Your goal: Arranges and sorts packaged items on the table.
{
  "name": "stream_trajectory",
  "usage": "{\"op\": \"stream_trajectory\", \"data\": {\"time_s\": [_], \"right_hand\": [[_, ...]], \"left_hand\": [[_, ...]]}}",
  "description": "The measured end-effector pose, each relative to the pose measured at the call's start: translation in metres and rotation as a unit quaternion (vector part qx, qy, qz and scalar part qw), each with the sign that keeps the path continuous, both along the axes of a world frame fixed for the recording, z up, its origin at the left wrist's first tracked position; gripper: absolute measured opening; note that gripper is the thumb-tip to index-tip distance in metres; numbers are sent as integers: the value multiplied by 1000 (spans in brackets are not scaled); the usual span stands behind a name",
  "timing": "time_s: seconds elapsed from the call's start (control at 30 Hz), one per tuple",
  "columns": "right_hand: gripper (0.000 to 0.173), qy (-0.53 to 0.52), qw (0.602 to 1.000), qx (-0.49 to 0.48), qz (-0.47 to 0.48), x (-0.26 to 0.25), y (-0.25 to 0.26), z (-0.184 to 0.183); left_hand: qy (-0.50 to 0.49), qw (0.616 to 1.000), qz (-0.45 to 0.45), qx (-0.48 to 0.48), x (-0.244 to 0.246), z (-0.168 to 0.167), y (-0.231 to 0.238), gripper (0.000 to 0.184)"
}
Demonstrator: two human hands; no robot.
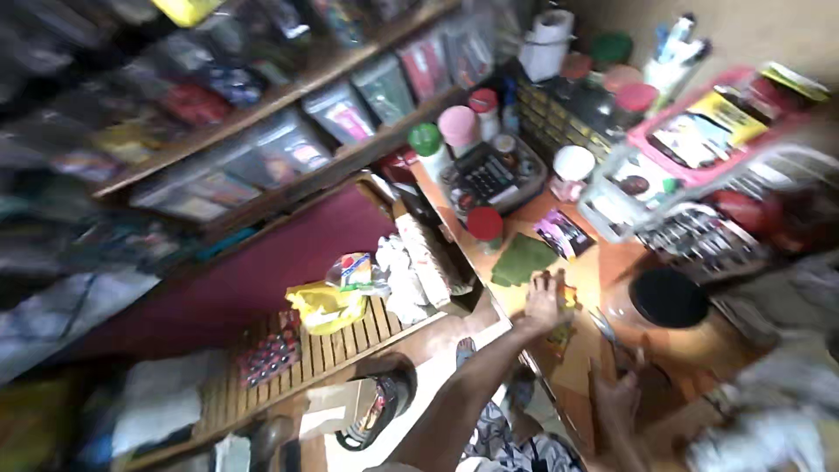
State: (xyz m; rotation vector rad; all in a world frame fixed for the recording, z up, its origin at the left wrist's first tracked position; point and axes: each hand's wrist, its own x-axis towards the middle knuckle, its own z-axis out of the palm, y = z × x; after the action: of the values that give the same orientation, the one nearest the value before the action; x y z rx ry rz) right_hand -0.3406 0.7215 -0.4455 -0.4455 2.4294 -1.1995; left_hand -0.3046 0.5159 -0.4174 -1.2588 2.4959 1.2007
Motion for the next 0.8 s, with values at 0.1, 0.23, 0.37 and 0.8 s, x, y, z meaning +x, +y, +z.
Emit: {"op": "stream_trajectory", "data": {"time_s": [0.1,0.23,0.37,0.8], "right_hand": [[79,1,995,71,72,6,10,-6],[77,108,981,77,145,1,12,-33],[73,183,969,42,163,-9,14,-50],[70,199,963,-41,177,-2,-5,-17]], "left_hand": [[4,1000,3,21,-1,1,1,81],[42,996,46,57,8,1,-1,76],[95,992,55,58,20,4,-1,76],[117,987,24,111,28,14,-29,35]]}}
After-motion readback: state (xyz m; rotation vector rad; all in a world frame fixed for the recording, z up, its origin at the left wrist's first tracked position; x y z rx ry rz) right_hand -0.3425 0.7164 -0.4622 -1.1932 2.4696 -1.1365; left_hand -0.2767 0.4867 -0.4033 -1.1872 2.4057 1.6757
